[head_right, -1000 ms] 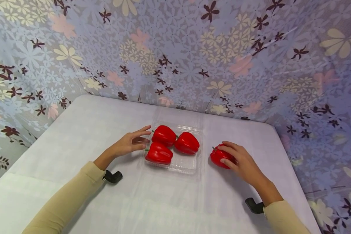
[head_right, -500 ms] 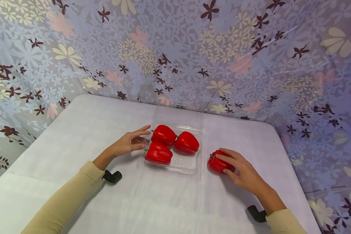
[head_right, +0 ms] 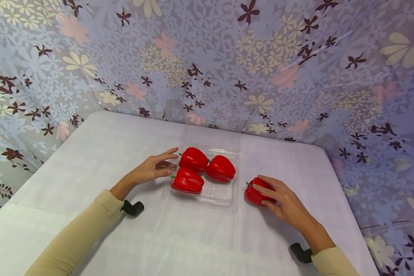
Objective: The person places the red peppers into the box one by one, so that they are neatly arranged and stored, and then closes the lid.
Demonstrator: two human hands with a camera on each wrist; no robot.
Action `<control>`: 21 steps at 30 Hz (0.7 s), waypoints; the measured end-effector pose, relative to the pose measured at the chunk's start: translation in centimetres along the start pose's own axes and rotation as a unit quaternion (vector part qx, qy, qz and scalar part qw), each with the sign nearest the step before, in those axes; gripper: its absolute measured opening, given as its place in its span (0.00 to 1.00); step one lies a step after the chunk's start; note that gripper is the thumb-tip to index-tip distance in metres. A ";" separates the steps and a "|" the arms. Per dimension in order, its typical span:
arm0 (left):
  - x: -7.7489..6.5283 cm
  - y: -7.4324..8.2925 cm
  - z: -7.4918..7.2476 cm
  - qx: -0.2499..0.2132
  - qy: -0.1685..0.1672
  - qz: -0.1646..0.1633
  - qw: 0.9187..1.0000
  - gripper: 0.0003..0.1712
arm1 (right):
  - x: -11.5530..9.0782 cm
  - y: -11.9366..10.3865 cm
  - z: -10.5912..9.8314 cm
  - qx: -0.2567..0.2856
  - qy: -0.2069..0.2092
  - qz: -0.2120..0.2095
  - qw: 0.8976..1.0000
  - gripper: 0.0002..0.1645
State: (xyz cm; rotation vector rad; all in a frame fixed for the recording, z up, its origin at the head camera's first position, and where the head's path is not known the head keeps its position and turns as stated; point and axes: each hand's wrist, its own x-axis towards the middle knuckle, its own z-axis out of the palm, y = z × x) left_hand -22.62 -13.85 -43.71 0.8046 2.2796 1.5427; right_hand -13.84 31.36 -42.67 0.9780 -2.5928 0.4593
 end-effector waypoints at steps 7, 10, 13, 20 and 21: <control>-0.1 0.2 0.0 -0.002 -0.002 0.003 1.000 0.34 | 0.2 -0.3 0.0 0.017 0.001 0.009 1.000 0.49; -0.1 0.2 -0.1 0.001 -0.001 0.002 1.000 0.34 | 0.2 -0.3 0.1 0.021 0.003 0.009 1.000 0.49; -0.1 0.2 0.0 0.002 0.000 0.001 1.000 0.34 | 0.3 -0.4 0.2 0.024 0.005 0.010 1.000 0.49; -0.2 0.3 0.1 -0.009 -0.002 0.004 1.000 0.33 | 0.4 -1.0 -0.6 0.030 -0.004 0.040 0.999 0.47; -0.1 0.3 0.1 -0.008 -0.001 0.005 1.000 0.33 | 0.5 -1.2 -0.9 0.032 -0.002 0.043 0.999 0.47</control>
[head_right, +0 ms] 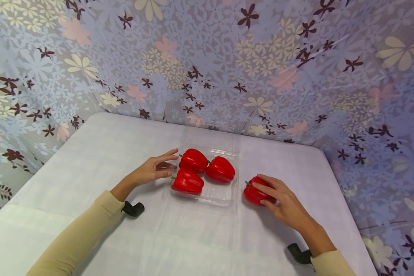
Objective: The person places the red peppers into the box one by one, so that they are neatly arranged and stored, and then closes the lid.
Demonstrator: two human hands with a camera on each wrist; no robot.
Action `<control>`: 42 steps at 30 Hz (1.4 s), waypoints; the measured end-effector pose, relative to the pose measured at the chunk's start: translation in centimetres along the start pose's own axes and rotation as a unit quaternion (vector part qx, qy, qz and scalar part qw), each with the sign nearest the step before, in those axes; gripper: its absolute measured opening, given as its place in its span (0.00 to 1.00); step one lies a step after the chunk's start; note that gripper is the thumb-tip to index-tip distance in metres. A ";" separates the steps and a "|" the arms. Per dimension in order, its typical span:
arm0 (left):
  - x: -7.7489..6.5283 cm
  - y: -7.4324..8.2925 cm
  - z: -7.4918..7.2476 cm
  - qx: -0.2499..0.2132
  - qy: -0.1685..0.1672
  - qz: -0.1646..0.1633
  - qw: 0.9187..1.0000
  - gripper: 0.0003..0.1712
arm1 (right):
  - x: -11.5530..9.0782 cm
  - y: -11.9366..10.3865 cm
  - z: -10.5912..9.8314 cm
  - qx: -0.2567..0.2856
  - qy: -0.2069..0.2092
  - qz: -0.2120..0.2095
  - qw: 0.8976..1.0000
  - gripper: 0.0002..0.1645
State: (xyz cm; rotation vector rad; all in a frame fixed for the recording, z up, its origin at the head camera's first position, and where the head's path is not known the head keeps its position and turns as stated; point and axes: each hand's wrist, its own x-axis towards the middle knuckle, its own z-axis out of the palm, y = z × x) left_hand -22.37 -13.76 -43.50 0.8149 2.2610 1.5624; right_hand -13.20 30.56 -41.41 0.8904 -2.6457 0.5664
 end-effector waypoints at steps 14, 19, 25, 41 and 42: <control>0.0 -0.3 0.0 0.009 -0.002 -0.001 1.000 0.34 | 3.2 -5.5 -1.6 0.070 0.032 -0.062 0.995 0.35; 0.1 -0.2 -0.1 0.007 -0.003 -0.005 1.000 0.34 | 4.9 -5.7 0.2 0.084 0.029 -0.068 0.994 0.45; 0.2 -0.1 -0.1 0.011 -0.006 -0.005 1.000 0.34 | 6.3 -5.9 1.7 0.099 0.022 -0.091 0.991 0.43; 0.0 0.1 0.0 0.012 -0.003 -0.017 1.000 0.34 | 7.2 -6.8 3.7 0.041 -0.017 -0.103 0.994 0.39; 0.0 0.1 0.1 0.011 -0.003 -0.022 1.000 0.35 | 7.2 -6.8 3.9 0.038 -0.020 -0.103 0.994 0.39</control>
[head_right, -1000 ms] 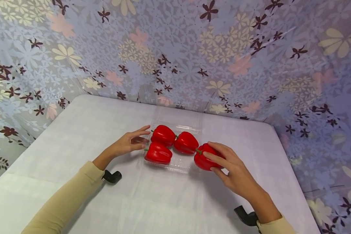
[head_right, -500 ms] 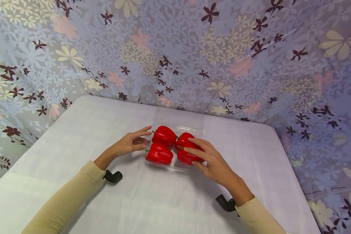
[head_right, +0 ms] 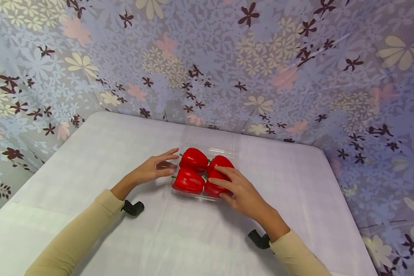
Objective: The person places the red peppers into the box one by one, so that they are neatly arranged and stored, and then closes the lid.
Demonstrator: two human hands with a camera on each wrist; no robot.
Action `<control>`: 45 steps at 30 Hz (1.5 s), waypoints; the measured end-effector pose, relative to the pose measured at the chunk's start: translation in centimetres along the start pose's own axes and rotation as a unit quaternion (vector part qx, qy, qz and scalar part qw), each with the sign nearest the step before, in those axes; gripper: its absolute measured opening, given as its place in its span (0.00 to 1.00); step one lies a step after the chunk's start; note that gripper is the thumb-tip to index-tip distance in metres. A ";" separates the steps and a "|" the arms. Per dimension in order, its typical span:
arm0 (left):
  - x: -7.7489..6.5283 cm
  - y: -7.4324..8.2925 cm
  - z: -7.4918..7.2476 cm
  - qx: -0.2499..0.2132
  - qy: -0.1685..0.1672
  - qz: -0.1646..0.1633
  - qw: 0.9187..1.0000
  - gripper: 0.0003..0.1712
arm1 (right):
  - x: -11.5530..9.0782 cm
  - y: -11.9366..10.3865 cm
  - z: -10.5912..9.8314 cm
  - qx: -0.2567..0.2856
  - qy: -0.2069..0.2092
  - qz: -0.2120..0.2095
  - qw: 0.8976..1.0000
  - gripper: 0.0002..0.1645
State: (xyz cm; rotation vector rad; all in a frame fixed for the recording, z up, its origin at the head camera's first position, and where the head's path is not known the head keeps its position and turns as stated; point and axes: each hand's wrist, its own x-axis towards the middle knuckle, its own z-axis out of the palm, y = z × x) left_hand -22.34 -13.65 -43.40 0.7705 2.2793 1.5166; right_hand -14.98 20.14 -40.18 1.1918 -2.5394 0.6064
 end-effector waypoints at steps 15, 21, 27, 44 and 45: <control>0.0 -0.1 0.3 -0.007 0.005 -0.017 1.000 0.39 | -0.3 0.2 0.5 0.026 -0.026 0.014 0.999 0.33; 0.0 -0.3 0.2 -0.004 0.007 -0.011 1.000 0.38 | -0.1 0.1 0.7 0.031 -0.039 0.021 0.999 0.32; 0.1 -0.2 0.2 -0.011 0.010 -0.013 1.000 0.40 | 0.0 0.0 0.9 0.031 -0.049 0.023 0.998 0.32; 0.1 0.1 0.2 -0.009 0.013 -0.019 1.000 0.42 | -0.7 0.4 1.9 0.048 -0.018 0.007 0.999 0.31; 0.1 0.1 0.2 -0.009 0.013 -0.019 1.000 0.41 | -0.7 0.5 1.9 0.049 -0.018 0.007 0.999 0.31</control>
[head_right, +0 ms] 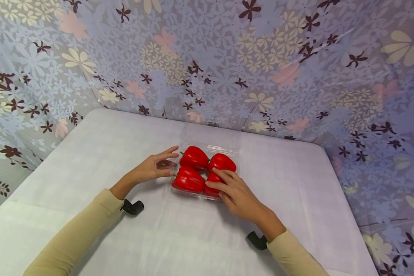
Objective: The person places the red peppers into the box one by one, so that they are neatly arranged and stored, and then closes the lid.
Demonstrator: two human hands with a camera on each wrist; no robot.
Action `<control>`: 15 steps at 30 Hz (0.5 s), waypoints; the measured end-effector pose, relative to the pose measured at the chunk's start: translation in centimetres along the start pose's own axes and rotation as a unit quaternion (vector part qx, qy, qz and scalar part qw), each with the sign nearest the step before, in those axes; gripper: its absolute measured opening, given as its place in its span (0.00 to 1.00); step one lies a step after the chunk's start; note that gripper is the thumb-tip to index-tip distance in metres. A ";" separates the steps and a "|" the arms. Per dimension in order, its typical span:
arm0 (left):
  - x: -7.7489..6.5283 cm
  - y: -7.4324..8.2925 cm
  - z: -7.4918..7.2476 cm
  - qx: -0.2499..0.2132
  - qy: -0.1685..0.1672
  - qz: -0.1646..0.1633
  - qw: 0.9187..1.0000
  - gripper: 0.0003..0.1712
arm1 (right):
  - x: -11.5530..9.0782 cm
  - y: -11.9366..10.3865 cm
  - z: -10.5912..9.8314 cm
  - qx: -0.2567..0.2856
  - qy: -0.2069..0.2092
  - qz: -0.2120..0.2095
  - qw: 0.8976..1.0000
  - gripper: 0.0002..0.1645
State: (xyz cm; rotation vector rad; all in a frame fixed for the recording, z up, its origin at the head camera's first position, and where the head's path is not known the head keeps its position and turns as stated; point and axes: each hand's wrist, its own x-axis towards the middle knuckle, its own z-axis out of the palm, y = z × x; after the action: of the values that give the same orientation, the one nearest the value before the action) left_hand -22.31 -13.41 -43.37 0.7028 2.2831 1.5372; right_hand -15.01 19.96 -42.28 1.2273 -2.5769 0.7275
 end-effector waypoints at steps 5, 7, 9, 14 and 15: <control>-0.1 -0.1 0.0 -0.001 0.003 0.001 1.000 0.40 | -0.1 0.1 0.4 0.009 0.004 0.004 1.000 0.30; -0.1 -0.1 0.0 0.000 0.004 0.001 1.000 0.39 | -0.2 0.2 0.5 0.009 0.008 0.005 1.000 0.30; 0.0 -0.2 0.0 0.001 0.003 0.002 1.000 0.38 | -0.3 0.3 0.6 0.007 0.014 0.006 1.000 0.31; 0.1 -0.2 0.0 0.006 -0.001 -0.004 1.000 0.40 | -0.4 0.3 0.5 0.012 0.024 0.005 1.000 0.32; 0.1 -0.2 0.0 0.007 -0.001 -0.006 1.000 0.41 | -0.4 0.3 0.5 0.013 0.025 0.004 1.000 0.32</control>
State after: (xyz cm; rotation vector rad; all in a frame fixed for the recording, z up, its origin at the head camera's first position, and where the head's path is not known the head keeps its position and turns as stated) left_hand -22.47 -13.39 -43.58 0.6936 2.2940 1.5168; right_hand -14.97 20.10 -42.91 1.1924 -2.5411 0.7848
